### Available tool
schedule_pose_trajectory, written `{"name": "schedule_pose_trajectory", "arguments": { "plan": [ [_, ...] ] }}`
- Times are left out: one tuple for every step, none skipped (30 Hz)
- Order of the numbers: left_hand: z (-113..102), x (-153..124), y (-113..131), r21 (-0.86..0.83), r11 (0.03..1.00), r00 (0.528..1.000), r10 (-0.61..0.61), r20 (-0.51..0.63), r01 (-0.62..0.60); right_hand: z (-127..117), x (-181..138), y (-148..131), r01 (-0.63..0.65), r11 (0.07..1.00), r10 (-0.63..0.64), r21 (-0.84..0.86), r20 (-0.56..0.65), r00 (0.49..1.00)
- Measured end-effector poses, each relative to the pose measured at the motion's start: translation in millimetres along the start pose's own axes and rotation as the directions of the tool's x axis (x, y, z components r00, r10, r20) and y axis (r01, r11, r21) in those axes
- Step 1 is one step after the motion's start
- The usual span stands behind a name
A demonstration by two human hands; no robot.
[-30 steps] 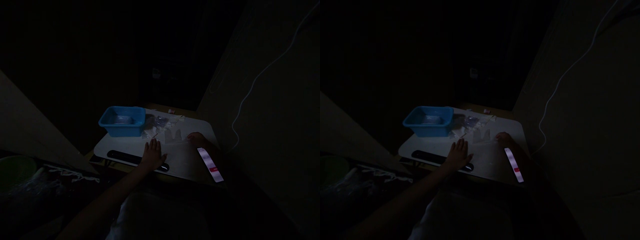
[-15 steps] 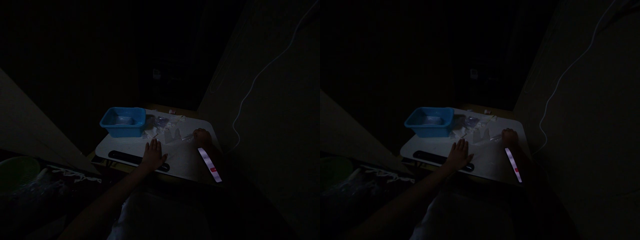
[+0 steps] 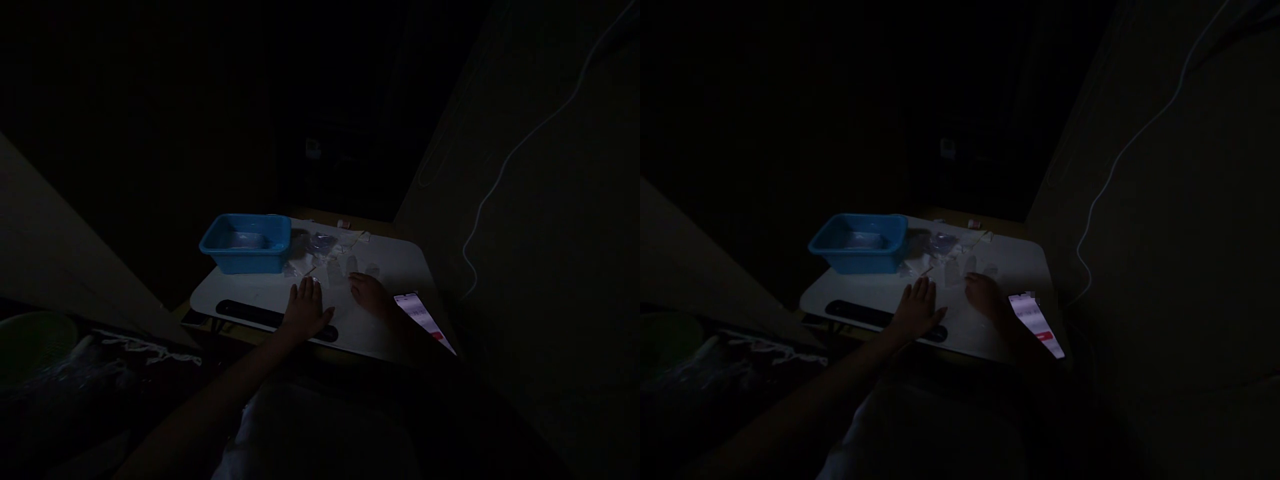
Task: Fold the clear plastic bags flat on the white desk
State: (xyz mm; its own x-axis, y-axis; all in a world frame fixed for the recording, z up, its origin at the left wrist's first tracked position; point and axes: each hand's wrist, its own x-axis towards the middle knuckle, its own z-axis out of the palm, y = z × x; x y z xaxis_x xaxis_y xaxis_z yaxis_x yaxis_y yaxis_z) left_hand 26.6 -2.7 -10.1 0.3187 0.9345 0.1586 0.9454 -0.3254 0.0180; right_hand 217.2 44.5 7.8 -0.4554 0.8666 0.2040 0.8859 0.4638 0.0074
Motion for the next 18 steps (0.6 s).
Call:
{"name": "schedule_pose_trajectory", "arguments": {
  "plan": [
    [0,0,0,0.003,1.0,1.0,-0.003,-0.001,0.003,3,4,-1,-0.017,1.0,0.018,-0.021,0.016,1.0],
    [-1,0,1,0.005,1.0,1.0,-0.007,-0.003,0.007,5,9,0,-0.037,0.998,0.038,-0.043,0.033,0.999],
    [-1,0,1,0.006,1.0,1.0,-0.009,-0.005,0.009,7,14,3,-0.053,0.997,0.057,-0.063,0.049,0.997],
    [-1,-1,1,0.007,1.0,1.0,-0.011,-0.008,0.011,8,19,6,-0.067,0.995,0.072,-0.079,0.061,0.996],
    [-1,-1,2,0.008,1.0,1.0,-0.013,-0.011,0.013,10,24,10,-0.079,0.993,0.085,-0.091,0.068,0.994],
    [-1,-1,2,0.007,1.0,1.0,-0.014,-0.014,0.015,11,29,14,-0.09,0.991,0.097,-0.099,0.073,0.993],
    [0,-1,2,0.006,1.0,1.0,-0.016,-0.02,0.016,12,34,18,-0.099,0.99,0.107,-0.105,0.077,0.991],
    [0,-2,2,0.005,1.0,0.999,-0.018,-0.028,0.018,13,39,21,-0.108,0.988,0.117,-0.112,0.08,0.99],
    [1,-2,2,0.002,1.0,0.999,-0.019,-0.04,0.019,14,44,24,-0.115,0.986,0.125,-0.118,0.081,0.989],
    [2,-2,2,0.001,1.0,0.999,-0.019,-0.049,0.019,14,48,27,-0.121,0.985,0.131,-0.121,0.08,0.988],
    [2,-3,2,-0.001,1.0,0.998,-0.018,-0.056,0.018,13,52,29,-0.124,0.985,0.134,-0.123,0.078,0.988],
    [2,-3,1,-0.002,1.0,0.998,-0.018,-0.06,0.018,13,55,31,-0.128,0.984,0.138,-0.125,0.076,0.987],
    [3,-3,1,-0.003,1.0,0.998,-0.019,-0.061,0.019,12,57,32,-0.132,0.983,0.142,-0.126,0.074,0.987],
    [3,-3,1,-0.005,1.0,0.998,-0.021,-0.061,0.021,11,59,34,-0.137,0.982,0.147,-0.128,0.071,0.987],
    [3,-3,1,-0.008,1.0,0.998,-0.022,-0.06,0.022,9,60,34,-0.144,0.981,0.153,-0.13,0.068,0.986],
    [3,-3,1,-0.01,1.0,0.998,-0.023,-0.06,0.023,8,59,34,-0.15,0.98,0.159,-0.132,0.062,0.985],
    [3,-3,2,-0.013,1.0,0.998,-0.024,-0.059,0.023,7,58,34,-0.155,0.979,0.162,-0.131,0.051,0.985],
    [2,-3,2,-0.015,1.0,0.998,-0.025,-0.056,0.024,6,55,32,-0.149,0.98,0.155,-0.128,0.04,0.987]
  ]
}}
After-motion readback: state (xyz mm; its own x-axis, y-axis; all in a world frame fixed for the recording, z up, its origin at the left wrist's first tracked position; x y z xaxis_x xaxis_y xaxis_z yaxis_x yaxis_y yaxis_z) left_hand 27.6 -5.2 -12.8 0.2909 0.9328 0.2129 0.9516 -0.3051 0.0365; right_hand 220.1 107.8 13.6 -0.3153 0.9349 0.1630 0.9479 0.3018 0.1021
